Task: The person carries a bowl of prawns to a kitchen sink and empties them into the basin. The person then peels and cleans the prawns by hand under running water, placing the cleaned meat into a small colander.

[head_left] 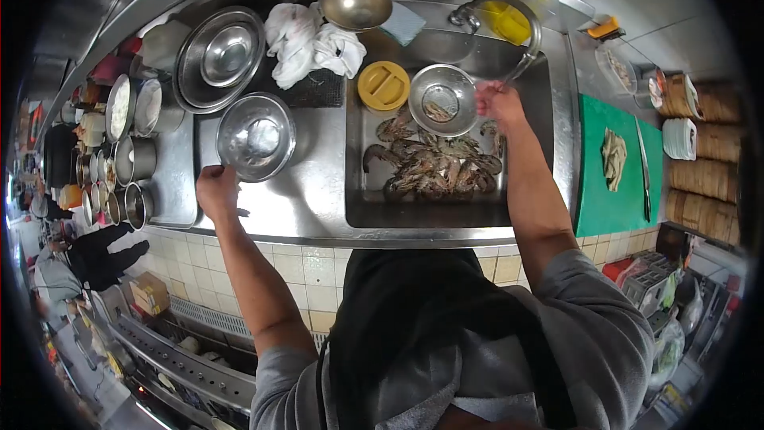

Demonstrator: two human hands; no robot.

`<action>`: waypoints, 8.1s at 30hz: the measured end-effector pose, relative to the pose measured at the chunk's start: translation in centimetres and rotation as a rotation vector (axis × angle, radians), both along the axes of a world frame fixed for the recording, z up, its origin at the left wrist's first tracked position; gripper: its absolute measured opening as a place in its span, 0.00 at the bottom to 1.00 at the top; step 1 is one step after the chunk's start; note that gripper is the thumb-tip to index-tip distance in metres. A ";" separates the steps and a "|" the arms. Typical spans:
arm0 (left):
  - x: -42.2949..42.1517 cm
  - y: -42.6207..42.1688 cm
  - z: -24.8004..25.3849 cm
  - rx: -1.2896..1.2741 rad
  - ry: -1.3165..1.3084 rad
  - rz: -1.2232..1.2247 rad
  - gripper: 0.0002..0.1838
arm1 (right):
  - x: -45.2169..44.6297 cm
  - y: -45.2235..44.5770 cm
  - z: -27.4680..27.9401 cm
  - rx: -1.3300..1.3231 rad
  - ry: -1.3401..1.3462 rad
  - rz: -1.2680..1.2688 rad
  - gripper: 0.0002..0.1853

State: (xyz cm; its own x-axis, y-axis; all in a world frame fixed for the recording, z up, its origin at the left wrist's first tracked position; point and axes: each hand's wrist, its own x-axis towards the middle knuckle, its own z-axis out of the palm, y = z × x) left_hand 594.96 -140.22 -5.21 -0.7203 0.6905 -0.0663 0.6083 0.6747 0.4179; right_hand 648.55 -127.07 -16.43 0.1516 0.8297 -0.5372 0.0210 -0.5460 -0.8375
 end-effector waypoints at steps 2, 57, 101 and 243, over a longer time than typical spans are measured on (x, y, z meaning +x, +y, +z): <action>0.4 0.0 0.8 0.007 0.029 0.039 0.17 | -0.9 -0.8 2.0 0.069 0.032 -0.068 0.06; 42.4 13.3 -8.1 0.430 -2.007 -0.497 0.08 | 4.9 -4.0 4.1 -0.214 0.596 0.008 0.23; 40.2 7.5 -7.8 0.322 -1.576 -0.256 0.11 | -1.7 -2.0 2.5 0.056 0.485 -0.128 0.13; 47.8 4.7 -26.0 -0.627 -0.592 -0.834 0.30 | 14.2 -18.7 9.0 -0.045 0.010 0.062 0.12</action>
